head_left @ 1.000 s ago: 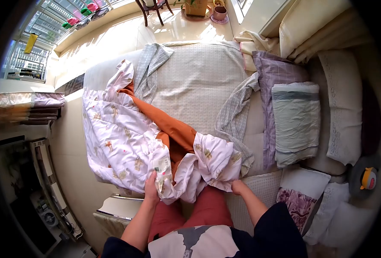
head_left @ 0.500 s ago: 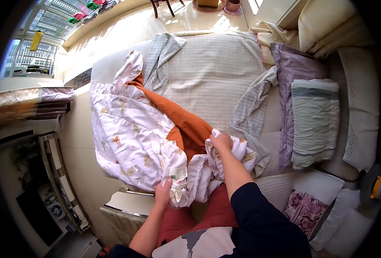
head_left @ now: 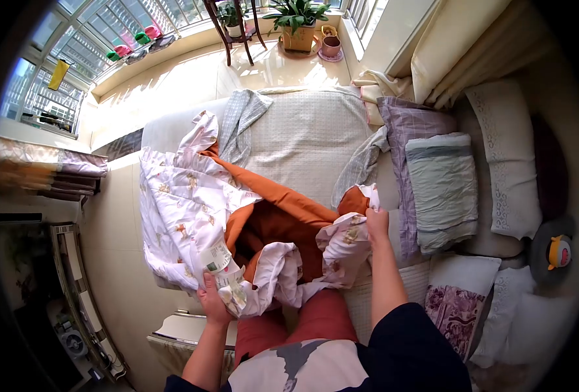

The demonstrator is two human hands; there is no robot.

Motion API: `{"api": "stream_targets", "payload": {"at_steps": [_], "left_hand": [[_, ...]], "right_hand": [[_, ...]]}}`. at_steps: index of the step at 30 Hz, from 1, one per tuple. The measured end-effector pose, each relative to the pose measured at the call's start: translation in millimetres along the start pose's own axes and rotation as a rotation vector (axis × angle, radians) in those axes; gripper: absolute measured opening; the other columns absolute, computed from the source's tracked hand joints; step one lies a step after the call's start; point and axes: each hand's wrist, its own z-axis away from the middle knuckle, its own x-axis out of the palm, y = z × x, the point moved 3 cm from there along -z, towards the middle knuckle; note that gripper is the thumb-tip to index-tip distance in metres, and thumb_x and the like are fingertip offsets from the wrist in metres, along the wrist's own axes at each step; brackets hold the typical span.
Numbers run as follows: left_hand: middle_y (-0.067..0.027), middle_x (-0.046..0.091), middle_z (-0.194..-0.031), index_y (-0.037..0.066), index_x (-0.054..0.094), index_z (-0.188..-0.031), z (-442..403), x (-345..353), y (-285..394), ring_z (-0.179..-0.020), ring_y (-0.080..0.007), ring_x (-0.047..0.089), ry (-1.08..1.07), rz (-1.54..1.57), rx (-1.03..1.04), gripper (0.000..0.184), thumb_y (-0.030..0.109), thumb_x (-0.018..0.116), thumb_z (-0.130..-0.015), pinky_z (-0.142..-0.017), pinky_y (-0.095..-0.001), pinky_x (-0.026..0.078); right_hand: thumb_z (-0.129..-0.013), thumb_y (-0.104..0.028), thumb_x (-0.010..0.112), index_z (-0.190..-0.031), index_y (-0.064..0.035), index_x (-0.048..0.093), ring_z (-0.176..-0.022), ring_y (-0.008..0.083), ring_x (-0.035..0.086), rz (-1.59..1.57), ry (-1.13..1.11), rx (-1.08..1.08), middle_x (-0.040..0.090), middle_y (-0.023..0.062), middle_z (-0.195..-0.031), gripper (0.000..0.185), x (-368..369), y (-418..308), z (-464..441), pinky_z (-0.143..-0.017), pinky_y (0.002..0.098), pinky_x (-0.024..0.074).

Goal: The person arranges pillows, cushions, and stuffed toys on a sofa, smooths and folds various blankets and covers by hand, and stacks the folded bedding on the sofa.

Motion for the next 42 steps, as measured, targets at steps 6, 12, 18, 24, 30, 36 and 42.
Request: {"api": "stream_targets", "payload": {"at_steps": [6,12,18,24,30,36,42], "left_hand": [[-0.0072,0.06,-0.101,0.002,0.053,-0.111,-1.8,40.8,40.8,-0.087,-0.0159,0.06,-0.394,0.157,-0.092,0.036,0.031,0.045,-0.093,-0.075,-0.0308,0.05],[-0.0063,0.056,-0.112,0.002,0.049,-0.117,37.8,94.1,19.0,-0.103,-0.0168,0.052,-0.824,0.235,-0.222,0.039,0.032,0.042,-0.093,-0.09,-0.0329,0.041],[-0.0083,0.05,-0.121,0.003,0.039,-0.126,60.7,98.3,26.5,-0.113,-0.0209,0.047,-0.922,0.347,-0.51,0.047,0.037,0.04,-0.093,-0.097,-0.0357,0.036],[-0.0119,0.038,-0.129,0.01,0.037,-0.13,65.8,97.4,-20.9,-0.116,-0.0252,0.04,-1.075,0.081,-0.38,0.04,0.029,0.04,-0.095,-0.098,-0.037,0.032],[-0.0206,0.028,-0.133,0.015,0.051,-0.122,99.5,103.5,9.6,-0.127,-0.0348,0.016,-1.112,-0.753,0.59,0.034,0.023,0.051,-0.089,-0.105,-0.0402,0.015],[-0.0203,0.041,-0.124,0.014,0.056,-0.114,98.3,93.7,14.2,-0.121,-0.0379,0.028,-1.186,-0.84,0.613,0.032,0.026,0.054,-0.084,-0.102,-0.046,0.02],[-0.0089,0.061,-0.081,0.008,0.065,-0.084,45.7,73.6,40.1,-0.082,-0.0247,0.056,-1.254,-1.119,0.694,0.018,0.017,0.056,-0.071,-0.087,-0.0359,0.034]], "right_hand": [[-0.07,0.006,0.044,-0.097,0.0023,0.054,-0.081,0.0177,0.056,-0.917,-0.329,-0.107,0.057,0.0071,-0.092,0.029,-32.0,-109.1,97.8,-0.074,0.0285,0.0436],[-0.081,0.003,0.041,-0.113,0.0003,0.049,-0.102,0.0243,0.054,-1.127,-0.61,-0.14,0.056,0.0105,-0.11,0.033,4.3,-111.2,160.4,-0.089,0.0366,0.0417],[-0.085,-0.001,0.042,-0.116,-0.0003,0.048,-0.098,0.025,0.056,-1.228,-0.653,-0.103,0.057,0.0113,-0.108,0.032,-9.9,-109.2,211.1,-0.088,0.035,0.0424],[-0.091,-0.012,0.04,-0.118,-0.0017,0.046,-0.092,0.02,0.058,-0.735,-0.377,-0.491,0.056,0.0091,-0.107,0.03,-21.4,-129.5,247.0,-0.079,0.0305,0.0464],[-0.092,-0.023,0.046,-0.118,-0.0008,0.045,-0.094,0.0174,0.055,-0.937,-0.474,-0.145,0.054,0.0078,-0.11,0.035,-28.6,-119.0,255.1,-0.081,0.0294,0.0454],[-0.073,-0.035,0.071,-0.109,-0.0011,0.053,-0.094,0.0164,0.057,-0.197,-0.501,-0.758,0.059,0.0089,-0.107,0.053,-28.6,-138.4,288.5,-0.081,0.0285,0.0441],[-0.061,-0.007,0.073,-0.09,-0.0044,0.066,-0.077,0.0142,0.063,0.054,-0.423,-0.471,0.067,0.0075,-0.081,0.03,-32.1,-102.7,301.7,-0.07,0.0279,0.0489]]}}
